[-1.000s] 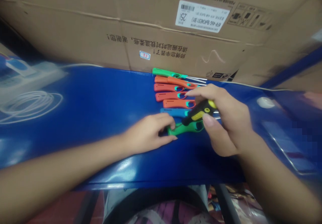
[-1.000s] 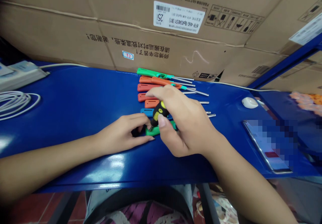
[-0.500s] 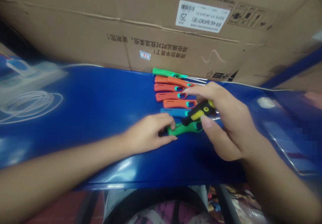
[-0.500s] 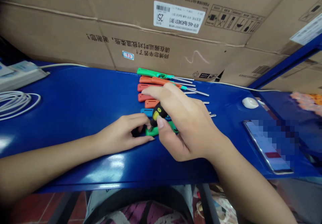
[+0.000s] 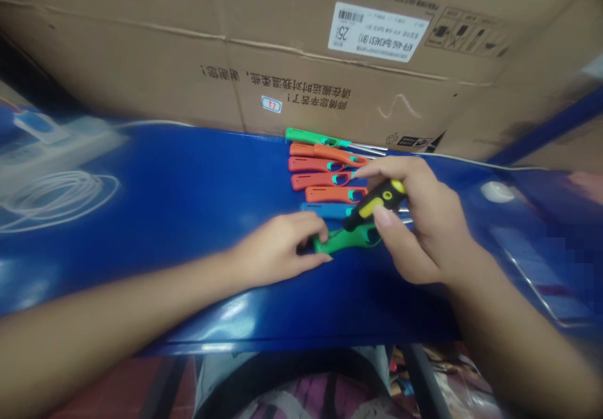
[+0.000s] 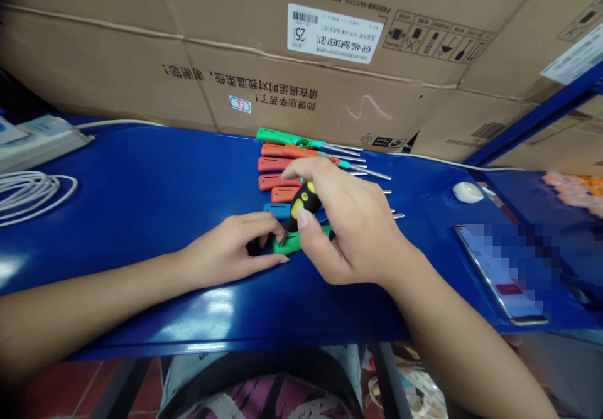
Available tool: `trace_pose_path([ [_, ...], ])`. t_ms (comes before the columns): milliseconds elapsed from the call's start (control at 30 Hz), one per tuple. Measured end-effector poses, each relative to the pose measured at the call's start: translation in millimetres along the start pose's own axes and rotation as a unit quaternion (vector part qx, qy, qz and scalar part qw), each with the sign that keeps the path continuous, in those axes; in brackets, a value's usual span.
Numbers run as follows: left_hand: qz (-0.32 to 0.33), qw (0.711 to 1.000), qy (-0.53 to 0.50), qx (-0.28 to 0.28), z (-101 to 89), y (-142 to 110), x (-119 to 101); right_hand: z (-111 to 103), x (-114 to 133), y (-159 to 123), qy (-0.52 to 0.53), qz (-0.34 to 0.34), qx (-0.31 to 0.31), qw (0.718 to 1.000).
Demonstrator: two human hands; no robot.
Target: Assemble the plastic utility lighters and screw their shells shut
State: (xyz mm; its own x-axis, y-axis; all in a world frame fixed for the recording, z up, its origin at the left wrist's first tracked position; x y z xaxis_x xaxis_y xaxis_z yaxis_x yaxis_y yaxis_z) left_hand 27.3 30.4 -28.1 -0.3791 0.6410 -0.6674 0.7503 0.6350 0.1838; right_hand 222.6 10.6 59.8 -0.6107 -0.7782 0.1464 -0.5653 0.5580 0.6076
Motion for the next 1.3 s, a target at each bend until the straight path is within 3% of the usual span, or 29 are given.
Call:
trace_pose_path([
  [200, -0.003, 1.0, 0.001, 0.002, 0.6, -0.3, 0.3, -1.9, 1.4, 0.1, -0.009, 0.006, -0.004, 1.0],
  [300, -0.002, 1.0, -0.003, 0.001, 0.6, -0.5, 0.3, -2.0, 2.7, 0.5, 0.01, -0.003, 0.031, 0.999],
  [433, -0.004, 1.0, 0.002, 0.002, 0.4, -0.3, 0.3, -3.5, 1.9, -0.4, 0.007, 0.003, 0.024, 1.0],
  [567, 0.0, 1.0, -0.001, 0.003, -0.1, 0.0, -0.4, -3.6, 2.4, -1.1, 0.039, 0.001, 0.056, 0.998],
  [700, 0.002, 1.0, 0.004, -0.002, -0.7, 0.1, -1.2, -4.8, 3.8, 0.0, 0.014, -0.013, 0.022, 1.0],
  [1100, -0.004, 1.0, 0.001, 0.002, -0.1, -0.4, -0.3, -4.5, 1.9, -1.3, 0.041, -0.004, 0.058, 0.997],
  [1300, -0.002, 1.0, 0.003, -0.002, -0.9, 0.0, -0.8, -3.8, 2.8, 0.1, 0.034, -0.003, 0.047, 0.998],
])
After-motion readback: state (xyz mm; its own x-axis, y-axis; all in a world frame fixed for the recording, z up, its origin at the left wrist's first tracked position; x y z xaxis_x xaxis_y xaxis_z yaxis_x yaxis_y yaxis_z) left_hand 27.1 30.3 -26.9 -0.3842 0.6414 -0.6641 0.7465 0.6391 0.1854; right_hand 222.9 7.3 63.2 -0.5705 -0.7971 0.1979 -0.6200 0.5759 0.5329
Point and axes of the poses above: each hand's wrist, its own y-axis towards the middle knuckle, its own z-axis out of the palm, x = y × z, the point moved 2 cm from there along y, towards the middle knuckle, and after that the axes turned 3 degrees about x, right-handed, at the moved point
